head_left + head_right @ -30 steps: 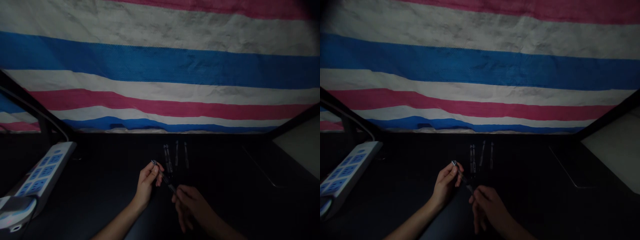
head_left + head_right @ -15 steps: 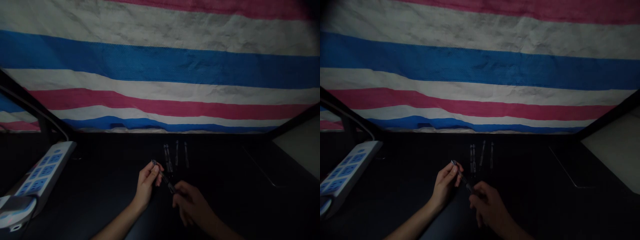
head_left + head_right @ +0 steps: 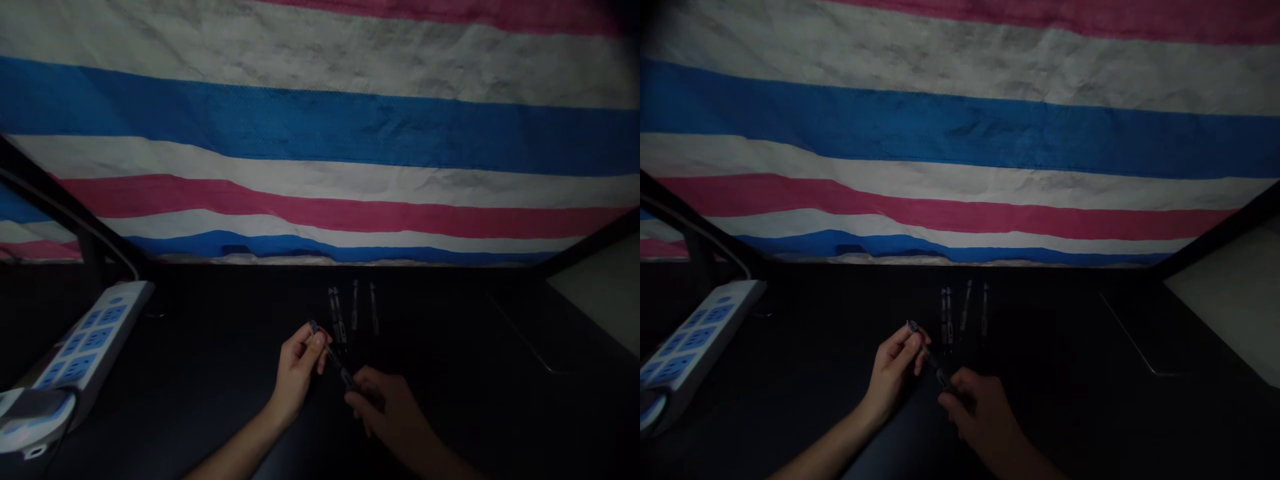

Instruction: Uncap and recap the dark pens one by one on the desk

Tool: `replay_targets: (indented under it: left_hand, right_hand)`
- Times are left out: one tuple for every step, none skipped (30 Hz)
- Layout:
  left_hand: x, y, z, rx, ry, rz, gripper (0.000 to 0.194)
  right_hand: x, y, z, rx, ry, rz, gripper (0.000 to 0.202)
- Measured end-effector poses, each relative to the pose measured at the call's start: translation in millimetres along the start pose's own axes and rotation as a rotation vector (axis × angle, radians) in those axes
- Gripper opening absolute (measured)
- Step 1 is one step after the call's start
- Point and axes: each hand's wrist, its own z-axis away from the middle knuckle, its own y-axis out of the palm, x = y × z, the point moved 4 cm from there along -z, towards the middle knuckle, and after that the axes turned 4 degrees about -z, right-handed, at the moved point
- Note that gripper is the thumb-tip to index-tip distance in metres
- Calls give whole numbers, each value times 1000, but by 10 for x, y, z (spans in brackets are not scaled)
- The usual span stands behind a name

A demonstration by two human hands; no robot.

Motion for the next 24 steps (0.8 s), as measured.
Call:
replay_targets:
  left_hand:
    - [11,7,-1,16,-4,5,34]
    - [25,14,-3,33,-10,19,34]
    - [40,21,-4,52,-16,40,34]
    - [53,29,-6,73,-24,66,34]
    - [63,36,-7,91,-31,90,34]
    - [68,39,-7,100,-37,103,34]
    - [64,38,-7,97,-36,100,34]
    - [52,34,-6,82,-29,81,34]
    - [33,28,-5,59,-18,52,34]
    - [11,22,-2,34,-5,20,34]
    - [-12,18,1,14,5,-6,35]
    - [-30,19,3,4,10,-21,35]
    - [-40,23,4,6,11,-27,36]
    - [-43,28,3,16,11,-27,36]
    - [-37,32,1,29,9,-23,36]
    - [-23,35,-2,47,5,-12,36]
    - [-3,39,-6,71,-3,8,35]
    - [20,43,-9,99,-15,39,35]
    - [40,49,-11,128,-30,76,35]
    - [55,53,-11,151,-44,109,34]
    - [61,55,-10,162,-52,127,34]
    - [55,52,-9,153,-51,126,33]
    - [39,43,-7,123,-42,107,32]
    - [17,32,-3,81,-28,76,32]
  right_hand:
    - [-22,9,-6,38,24,-28,34]
    - [-53,32,-13,109,71,-102,37]
    - [-88,64,-18,201,134,-202,41]
    - [-117,98,-19,293,198,-308,45]
    - [-135,129,-17,371,254,-401,50]
    - [-141,147,-14,416,288,-468,54]
    - [-136,150,-14,420,296,-499,56]
    - [-123,142,-14,393,280,-487,56]
    - [-99,120,-14,335,239,-427,53]
    - [-66,84,-12,246,173,-324,46]
    - [-25,39,-6,140,94,-195,39]
    - [17,-3,5,40,21,-65,32]
    - [47,-32,17,-31,-29,36,30]
    - [54,-45,23,-60,-46,81,31]
    - [34,-41,20,-40,-28,64,33]
    - [-9,-19,10,28,21,-7,36]
    - [-63,16,-1,124,87,-114,40]
    - [-115,60,-8,237,156,-232,44]
    - [-154,104,-9,350,215,-341,50]
    - [-178,139,-5,442,263,-427,55]
    - [-184,159,0,498,285,-471,58]
    - [-175,154,-1,488,276,-467,59]
    - [-149,121,-9,408,231,-409,57]
    - [-105,73,-13,294,163,-299,49]
